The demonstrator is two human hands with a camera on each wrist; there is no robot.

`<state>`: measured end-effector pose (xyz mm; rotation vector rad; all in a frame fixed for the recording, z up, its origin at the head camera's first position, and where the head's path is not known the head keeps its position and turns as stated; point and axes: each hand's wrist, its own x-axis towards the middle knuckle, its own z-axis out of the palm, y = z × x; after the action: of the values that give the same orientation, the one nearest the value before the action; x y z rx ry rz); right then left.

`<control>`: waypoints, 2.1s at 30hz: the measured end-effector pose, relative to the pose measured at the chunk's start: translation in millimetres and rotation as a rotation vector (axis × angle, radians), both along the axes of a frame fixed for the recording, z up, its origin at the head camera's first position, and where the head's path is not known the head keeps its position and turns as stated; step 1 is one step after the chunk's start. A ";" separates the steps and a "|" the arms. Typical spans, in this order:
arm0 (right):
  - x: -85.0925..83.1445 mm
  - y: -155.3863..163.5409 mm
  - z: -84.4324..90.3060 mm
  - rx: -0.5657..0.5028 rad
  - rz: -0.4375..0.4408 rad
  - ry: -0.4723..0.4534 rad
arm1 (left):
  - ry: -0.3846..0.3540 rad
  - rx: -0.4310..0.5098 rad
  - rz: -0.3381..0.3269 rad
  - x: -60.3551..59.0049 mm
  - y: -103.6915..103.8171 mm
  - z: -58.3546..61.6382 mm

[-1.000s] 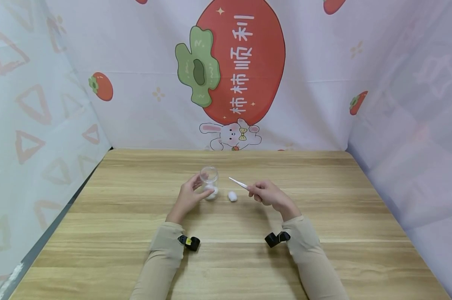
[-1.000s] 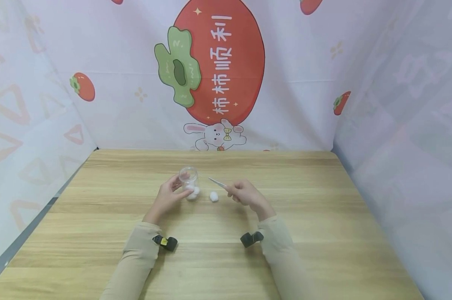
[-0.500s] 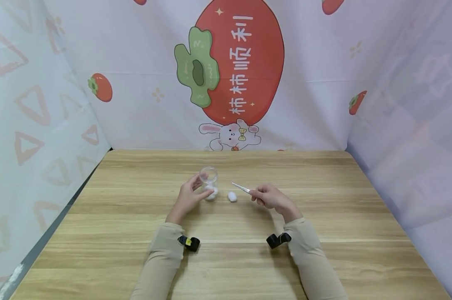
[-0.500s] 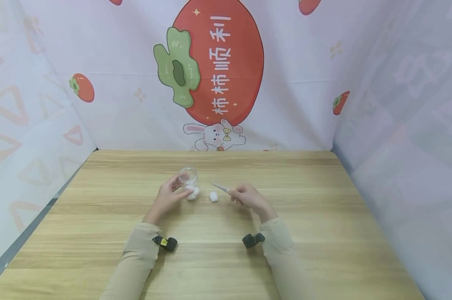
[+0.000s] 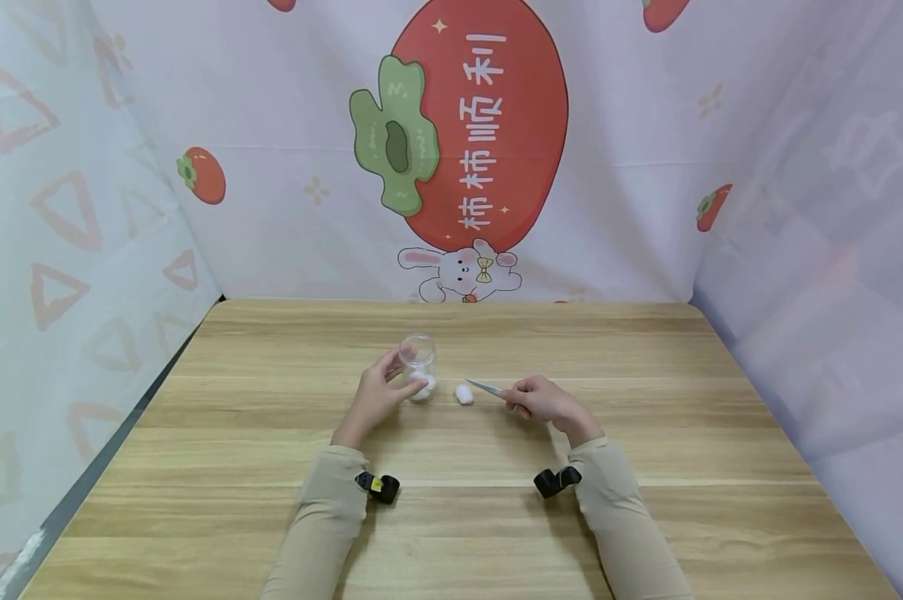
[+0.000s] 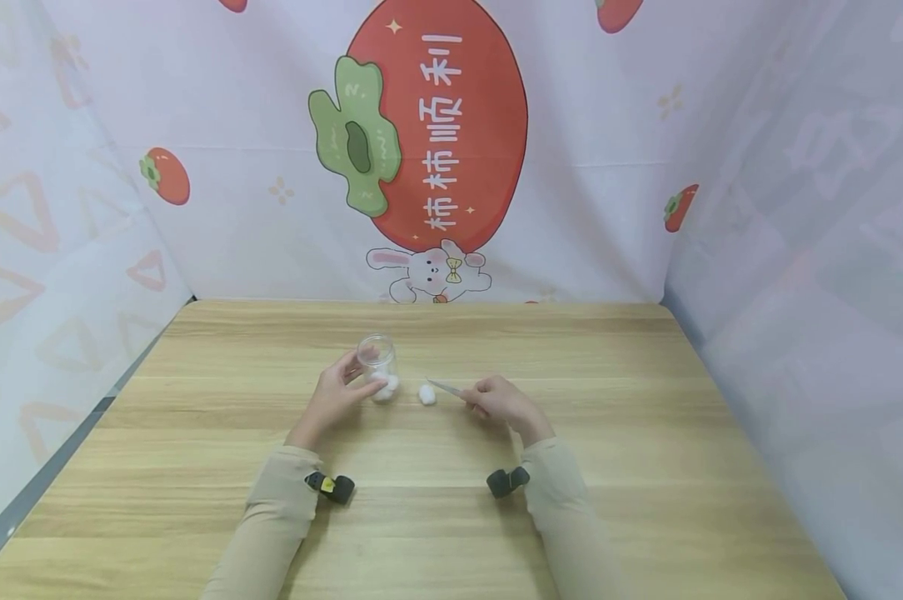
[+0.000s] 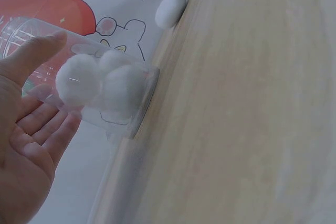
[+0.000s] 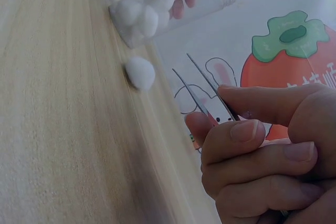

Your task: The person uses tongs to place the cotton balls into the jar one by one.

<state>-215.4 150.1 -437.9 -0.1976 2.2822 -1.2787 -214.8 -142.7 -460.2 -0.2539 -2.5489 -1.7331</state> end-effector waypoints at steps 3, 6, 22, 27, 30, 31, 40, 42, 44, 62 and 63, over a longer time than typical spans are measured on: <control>-0.7 2.1 -2.3 0.001 0.015 0.001 | -0.007 -0.002 0.000 0.0 -0.5 -0.4; -1.7 4.9 -4.4 -0.007 0.029 -0.003 | -0.009 -0.002 -0.002 -0.3 -0.6 -0.7; -2.0 11.0 -9.4 -0.027 0.057 -0.069 | -0.008 -0.003 0.007 0.0 0.6 -0.3; -3.2 10.0 -12.6 -0.021 0.063 -0.064 | -0.016 -0.002 0.006 -1.4 0.2 -1.7; -3.8 8.7 -14.5 -0.011 0.062 -0.065 | -0.017 0.001 0.004 -1.7 0.1 -2.0; -4.1 8.3 -14.8 -0.005 0.063 -0.065 | -0.017 0.002 0.005 -1.9 0.2 -2.0; -5.1 1.6 -19.5 0.001 0.047 -0.032 | -0.018 -0.001 0.012 -2.6 0.6 -1.8; -5.3 0.6 -20.5 -0.006 0.046 -0.027 | -0.026 0.000 0.013 -3.0 0.6 -2.5; -5.2 0.0 -20.8 -0.013 0.044 -0.025 | -0.027 -0.006 0.012 -3.3 0.4 -3.4; -2.9 0.9 -14.0 -0.068 0.044 0.002 | -0.025 -0.005 0.008 -2.5 0.1 -2.5; -2.4 1.1 -13.0 -0.070 0.049 0.010 | -0.025 -0.003 0.008 -2.3 0.2 -2.4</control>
<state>-217.8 151.1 -450.8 -0.2837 2.2288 -1.3369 -217.1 -142.5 -462.6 -0.2232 -2.5667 -1.7410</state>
